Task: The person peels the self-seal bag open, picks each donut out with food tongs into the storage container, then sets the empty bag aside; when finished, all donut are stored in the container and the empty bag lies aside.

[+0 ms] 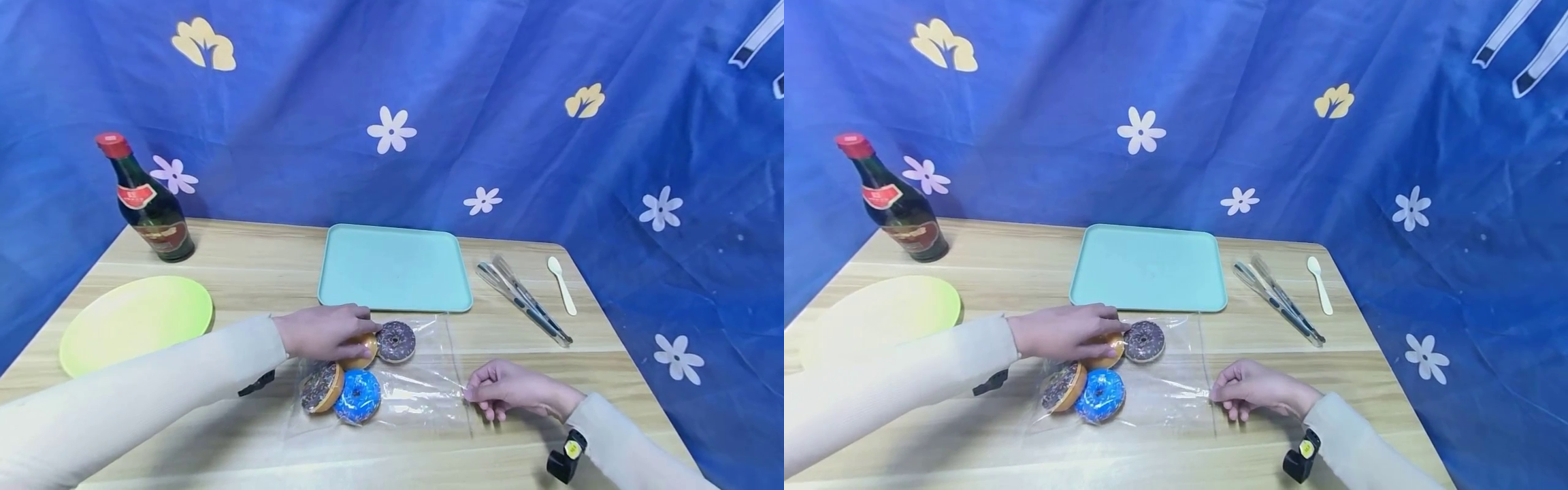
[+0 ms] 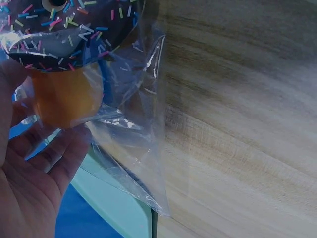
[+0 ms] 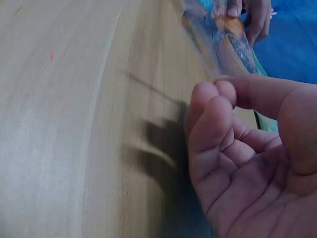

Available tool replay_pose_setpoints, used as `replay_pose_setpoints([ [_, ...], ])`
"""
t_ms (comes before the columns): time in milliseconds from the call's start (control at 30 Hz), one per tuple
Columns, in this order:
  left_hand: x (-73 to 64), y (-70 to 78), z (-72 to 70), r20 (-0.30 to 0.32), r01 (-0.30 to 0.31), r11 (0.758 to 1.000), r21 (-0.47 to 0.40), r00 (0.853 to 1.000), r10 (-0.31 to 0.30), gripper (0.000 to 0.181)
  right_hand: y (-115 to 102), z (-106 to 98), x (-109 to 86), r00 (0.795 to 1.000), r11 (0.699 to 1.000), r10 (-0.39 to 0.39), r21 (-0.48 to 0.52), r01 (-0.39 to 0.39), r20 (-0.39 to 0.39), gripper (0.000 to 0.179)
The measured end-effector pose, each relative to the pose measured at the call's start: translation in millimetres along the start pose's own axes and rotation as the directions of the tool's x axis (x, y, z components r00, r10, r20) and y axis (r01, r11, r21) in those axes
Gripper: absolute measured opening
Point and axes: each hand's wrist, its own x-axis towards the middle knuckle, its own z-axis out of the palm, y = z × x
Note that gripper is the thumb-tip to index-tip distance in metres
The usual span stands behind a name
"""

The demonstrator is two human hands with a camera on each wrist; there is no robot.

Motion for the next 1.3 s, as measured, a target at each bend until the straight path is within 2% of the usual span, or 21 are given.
replay_pose_setpoints([
  [167, -0.5, 0.4, 0.3, -0.001, 0.0, 1.0, 0.0, 1.0, 0.0, 0.052, -0.9, -2.9, 0.1, 1.0, 1.0, -0.004, -0.025, 0.004, -0.008, 0.022],
  [267, -1.4, 0.9, 0.1, 0.009, 0.015, 1.0, -0.011, 1.0, -0.015, 0.052, -4.4, -5.0, 0.0, 0.999, 0.997, -0.01, -0.073, 0.008, -0.032, 0.023],
  [367, -2.3, 0.8, -0.2, 0.023, 0.043, 0.999, -0.03, 0.999, -0.043, 0.053, -9.2, -6.9, 0.9, 0.991, 0.988, -0.057, -0.153, 0.038, -0.121, 0.023],
  [433, -3.0, 0.9, -0.8, 0.036, 0.066, 0.997, -0.047, 0.997, -0.065, 0.054, -12.7, -7.3, 2.9, 0.969, 0.969, -0.146, -0.227, 0.099, -0.2, 0.021],
  [533, -2.9, 1.2, -1.5, 0.046, 0.076, 0.996, -0.055, 0.996, -0.074, 0.054, -16.8, -5.3, 8.2, 0.897, 0.896, -0.33, -0.395, 0.202, -0.292, 0.015],
  [600, -2.3, 1.6, -1.9, 0.053, 0.081, 0.995, -0.06, 0.996, -0.078, 0.054, -18.1, -3.1, 12.3, 0.84, 0.803, -0.461, -0.538, 0.256, -0.288, 0.013],
  [633, -1.9, 1.8, -1.9, 0.055, 0.083, 0.995, -0.059, 0.995, -0.08, 0.054, -18.1, -1.8, 14.3, 0.815, 0.739, -0.512, -0.623, 0.256, -0.272, 0.014],
  [667, -1.5, 2.1, -2.0, 0.056, 0.082, 0.995, -0.06, 0.995, -0.079, 0.054, -17.7, -0.6, 15.9, 0.802, 0.684, -0.543, -0.686, 0.25, -0.249, 0.017],
  [700, -1.3, 2.3, -2.1, 0.057, 0.082, 0.995, -0.06, 0.995, -0.079, 0.054, -17.2, 0.8, 17.3, 0.794, 0.627, -0.563, -0.743, 0.232, -0.227, 0.022],
  [767, -0.9, 2.9, -2.6, 0.061, 0.087, 0.994, -0.063, 0.995, -0.083, 0.055, -15.4, 3.2, 19.6, 0.793, 0.505, -0.581, -0.845, 0.173, -0.185, 0.031],
  [833, -0.4, 2.8, -2.7, 0.065, 0.088, 0.994, -0.065, 0.994, -0.084, 0.055, -13.5, 5.5, 21.8, 0.817, 0.42, -0.555, -0.901, 0.112, -0.158, 0.039],
  [867, 0.0, 2.9, -3.1, 0.067, 0.087, 0.994, -0.072, 0.994, -0.082, 0.055, -12.5, 6.3, 22.9, 0.829, 0.392, -0.539, -0.916, 0.089, -0.15, 0.043],
  [967, 1.9, 3.1, -4.7, 0.069, 0.08, 0.992, -0.098, 0.995, -0.074, 0.053, -10.0, 8.0, 26.3, 0.857, 0.334, -0.501, -0.941, 0.062, -0.121, 0.052],
  [1100, 6.9, 6.4, -9.3, 0.055, 0.07, 0.989, -0.128, 0.996, -0.063, 0.045, -7.4, 8.1, 28.8, 0.868, 0.291, -0.487, -0.955, 0.056, -0.098, 0.06],
  [1200, 13.6, 13.0, -11.3, 0.024, 0.076, 0.992, -0.103, 0.997, -0.073, 0.047, -6.7, 6.9, 28.9, 0.869, 0.288, -0.486, -0.956, 0.055, -0.097, 0.062],
  [1300, 23.2, 21.9, -8.9, -0.019, 0.048, 0.999, -0.021, 0.999, -0.049, 0.055, -7.6, 4.8, 27.9, 0.867, 0.3, -0.488, -0.952, 0.055, -0.103, 0.063],
])
